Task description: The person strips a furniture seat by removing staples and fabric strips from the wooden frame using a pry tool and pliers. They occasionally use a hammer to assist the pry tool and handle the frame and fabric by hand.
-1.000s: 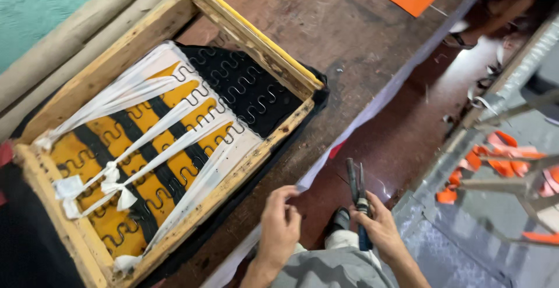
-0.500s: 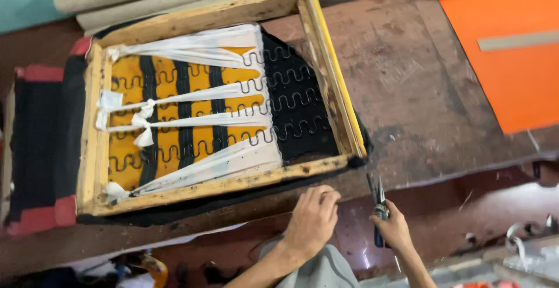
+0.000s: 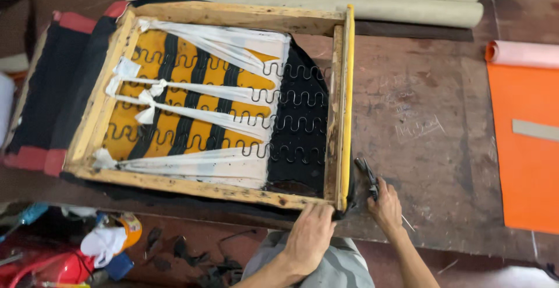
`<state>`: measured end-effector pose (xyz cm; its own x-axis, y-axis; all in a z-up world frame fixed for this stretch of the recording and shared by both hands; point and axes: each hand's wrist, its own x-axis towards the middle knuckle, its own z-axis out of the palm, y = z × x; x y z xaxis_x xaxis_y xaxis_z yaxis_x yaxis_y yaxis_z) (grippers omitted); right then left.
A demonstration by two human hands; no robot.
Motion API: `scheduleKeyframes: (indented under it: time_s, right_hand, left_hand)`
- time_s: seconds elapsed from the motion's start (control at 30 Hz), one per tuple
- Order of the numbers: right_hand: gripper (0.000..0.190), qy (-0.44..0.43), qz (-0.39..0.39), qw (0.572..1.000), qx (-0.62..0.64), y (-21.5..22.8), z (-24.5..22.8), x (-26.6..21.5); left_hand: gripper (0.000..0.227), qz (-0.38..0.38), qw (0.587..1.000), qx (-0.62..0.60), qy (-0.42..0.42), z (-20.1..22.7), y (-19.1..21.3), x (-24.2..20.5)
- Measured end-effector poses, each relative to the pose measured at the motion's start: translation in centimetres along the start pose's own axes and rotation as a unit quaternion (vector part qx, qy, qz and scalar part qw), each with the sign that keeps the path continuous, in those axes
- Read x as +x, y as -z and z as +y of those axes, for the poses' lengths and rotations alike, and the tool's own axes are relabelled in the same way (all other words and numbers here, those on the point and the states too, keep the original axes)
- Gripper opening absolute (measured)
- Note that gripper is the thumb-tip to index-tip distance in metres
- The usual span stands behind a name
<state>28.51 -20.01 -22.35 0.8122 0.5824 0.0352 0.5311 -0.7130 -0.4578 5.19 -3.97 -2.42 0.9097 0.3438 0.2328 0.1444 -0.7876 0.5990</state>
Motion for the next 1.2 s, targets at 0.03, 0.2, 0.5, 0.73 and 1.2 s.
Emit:
scheduleKeyframes:
  time_s: [0.03,0.2,0.5,0.73,1.2]
  right_hand:
    - [0.069,0.013,-0.008,1.0,-0.002,0.0,0.2,0.8]
    - [0.067,0.081,-0.01,0.996,-0.021,2.4,0.0,2.6]
    - [0.047,0.2,-0.092,0.952,0.211,11.2,-5.6,4.8]
    - [0.039,0.319,-0.088,0.886,0.326,16.0,-13.1,5.1]
    - [0.041,0.27,-0.135,0.919,0.255,12.1,-8.2,6.5]
  left_hand:
    - [0.024,-0.002,1.0,0.005,0.024,0.4,-0.5,-0.1]
    - [0.016,0.094,0.991,0.043,0.081,3.0,-2.1,-0.7]
    - [0.018,0.222,0.96,0.084,0.146,8.3,-3.1,-0.4]
    - [0.021,0.239,0.935,0.069,0.251,9.7,-6.5,0.0]
    - [0.017,0.276,0.937,0.089,0.194,10.5,-5.5,0.3]
